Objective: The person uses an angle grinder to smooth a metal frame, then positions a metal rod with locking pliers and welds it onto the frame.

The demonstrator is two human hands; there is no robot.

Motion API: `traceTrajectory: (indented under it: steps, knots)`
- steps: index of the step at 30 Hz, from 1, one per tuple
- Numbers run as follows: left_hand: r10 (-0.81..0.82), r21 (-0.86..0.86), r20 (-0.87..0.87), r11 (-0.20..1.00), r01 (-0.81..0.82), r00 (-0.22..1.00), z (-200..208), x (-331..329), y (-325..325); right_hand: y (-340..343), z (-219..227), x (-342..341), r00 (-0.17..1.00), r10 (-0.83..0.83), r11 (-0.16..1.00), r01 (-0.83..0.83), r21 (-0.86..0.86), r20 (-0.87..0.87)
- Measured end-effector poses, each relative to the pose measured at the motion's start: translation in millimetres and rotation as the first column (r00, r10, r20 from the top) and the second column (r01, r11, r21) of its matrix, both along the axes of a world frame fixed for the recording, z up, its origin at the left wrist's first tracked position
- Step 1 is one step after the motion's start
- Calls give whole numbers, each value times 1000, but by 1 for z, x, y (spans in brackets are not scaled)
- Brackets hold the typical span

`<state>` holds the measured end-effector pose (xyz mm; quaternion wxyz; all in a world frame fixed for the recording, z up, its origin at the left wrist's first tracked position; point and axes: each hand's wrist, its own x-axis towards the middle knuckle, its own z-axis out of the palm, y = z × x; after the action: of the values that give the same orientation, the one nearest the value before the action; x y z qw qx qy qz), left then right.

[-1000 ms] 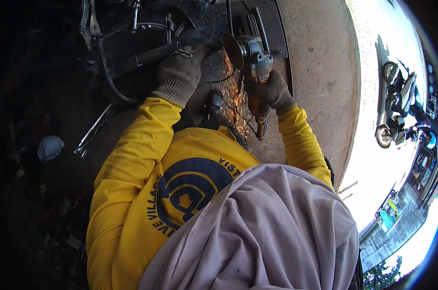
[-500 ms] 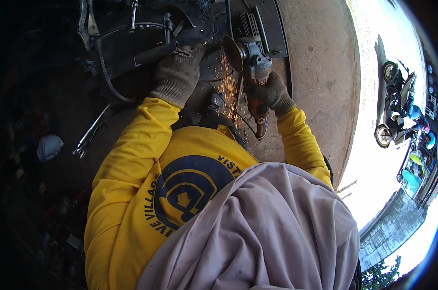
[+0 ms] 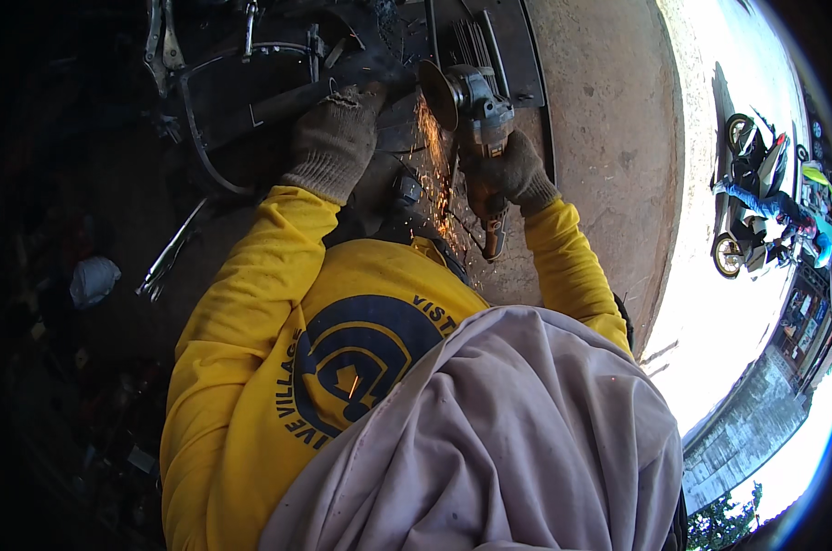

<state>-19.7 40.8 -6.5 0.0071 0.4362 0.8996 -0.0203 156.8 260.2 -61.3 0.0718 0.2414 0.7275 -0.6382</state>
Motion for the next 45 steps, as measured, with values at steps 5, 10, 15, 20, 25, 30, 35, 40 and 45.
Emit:
traceTrajectory:
  steps: [5, 10, 15, 20, 25, 30, 35, 40, 45]
  knots:
    - [4, -16, 35, 1000, -3, 999, 3, -1, 0, -8, 17, 0, 1000, -6, 997, 6, 74, 9]
    - [-5, 11, 36, 1000, 5, 999, 3, -2, 0, -6, 9, 4, 1000, -5, 997, 7, 75, -18]
    - [4, 13, 49, 1000, -5, 999, 5, -1, 1, -10, 17, 2, 1000, -21, 997, 20, 76, 20]
    - [15, 81, 32, 997, -17, 999, -10, -2, -2, -9, 18, 1, 999, -32, 999, 31, 40, 21]
    - [-1, 52, -24, 999, 2, 1000, -11, 0, -3, -6, 13, 2, 1000, -9, 997, 10, 72, -6]
    - [-17, 54, -44, 998, 20, 999, -8, 0, -2, -4, 0, 5, 1000, 10, 997, -10, 82, 1]
    - [-20, 16, -7, 1000, 21, 1000, 3, 1, 0, -9, 6, 7, 1000, -5, 994, 4, 113, 12]
    - [-14, -12, 18, 1000, 14, 1000, 12, 1, 2, -7, 6, 4, 999, 16, 995, -20, 101, 44]
    - [8, -21, 36, 1000, -7, 999, 12, 4, 2, -6, -4, 4, 999, -11, 1000, 10, 14, 37]
